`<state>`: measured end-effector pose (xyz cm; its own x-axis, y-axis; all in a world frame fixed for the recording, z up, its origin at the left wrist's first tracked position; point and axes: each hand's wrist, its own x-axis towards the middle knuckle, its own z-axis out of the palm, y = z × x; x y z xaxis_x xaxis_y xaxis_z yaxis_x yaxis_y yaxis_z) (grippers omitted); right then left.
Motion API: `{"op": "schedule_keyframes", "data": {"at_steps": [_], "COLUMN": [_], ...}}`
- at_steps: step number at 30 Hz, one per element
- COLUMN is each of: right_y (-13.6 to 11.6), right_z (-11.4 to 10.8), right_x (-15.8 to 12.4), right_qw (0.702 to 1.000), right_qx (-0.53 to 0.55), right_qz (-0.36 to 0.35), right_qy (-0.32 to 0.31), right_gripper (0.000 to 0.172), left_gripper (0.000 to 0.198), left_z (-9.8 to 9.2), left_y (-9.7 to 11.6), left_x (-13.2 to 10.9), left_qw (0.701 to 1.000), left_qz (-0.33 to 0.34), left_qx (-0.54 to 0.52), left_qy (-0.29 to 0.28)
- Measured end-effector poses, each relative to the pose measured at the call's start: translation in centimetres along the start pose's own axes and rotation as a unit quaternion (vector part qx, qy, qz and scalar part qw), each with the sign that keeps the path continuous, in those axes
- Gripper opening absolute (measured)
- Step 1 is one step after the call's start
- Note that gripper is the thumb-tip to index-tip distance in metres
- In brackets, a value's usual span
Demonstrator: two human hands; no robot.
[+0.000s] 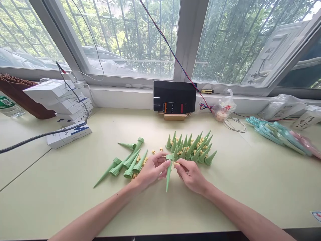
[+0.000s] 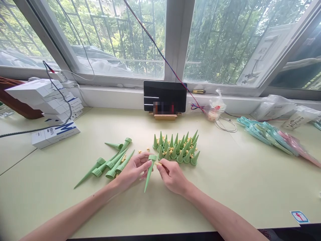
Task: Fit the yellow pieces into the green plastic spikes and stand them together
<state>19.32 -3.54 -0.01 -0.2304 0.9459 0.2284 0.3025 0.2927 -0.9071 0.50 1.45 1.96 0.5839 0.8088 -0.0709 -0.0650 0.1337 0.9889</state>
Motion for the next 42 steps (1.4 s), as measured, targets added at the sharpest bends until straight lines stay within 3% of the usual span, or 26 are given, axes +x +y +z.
{"op": "schedule_keyframes", "data": {"at_steps": [8,16,21,27,35,42], "right_y": [-0.1,-0.5,-0.5,-0.3,-0.1,0.4], "right_z": [0.0,-0.3,-0.4,0.0,0.2,-0.2], "right_x": [-0.1,0.4,0.7,0.7,0.3,0.1], "right_qw": [0.982,0.908,0.884,0.918,0.988,0.998], "right_qx": [0.151,0.361,0.398,0.347,0.144,-0.048], "right_qz": [0.104,0.194,0.230,0.184,0.058,-0.038], "right_qy": [-0.039,-0.085,-0.088,-0.057,0.001,0.021], "right_gripper": [0.040,0.044,0.046,0.046,0.033,0.033], "left_gripper": [0.042,0.040,0.038,0.041,0.044,0.037], "left_z": [-0.5,-0.2,0.0,0.1,0.5,0.7], "left_y": [-0.6,-0.4,-0.5,-0.4,0.4,0.7], "left_x": [0.0,-0.3,-0.4,-0.3,-0.2,-0.3], "left_qw": [0.996,0.987,0.981,0.988,0.997,0.997], "left_qz": [0.038,0.066,0.082,0.062,0.028,0.027], "left_qx": [0.082,0.143,0.178,0.137,0.057,0.045], "left_qy": [-0.023,-0.013,0.005,0.021,0.046,0.050]}}
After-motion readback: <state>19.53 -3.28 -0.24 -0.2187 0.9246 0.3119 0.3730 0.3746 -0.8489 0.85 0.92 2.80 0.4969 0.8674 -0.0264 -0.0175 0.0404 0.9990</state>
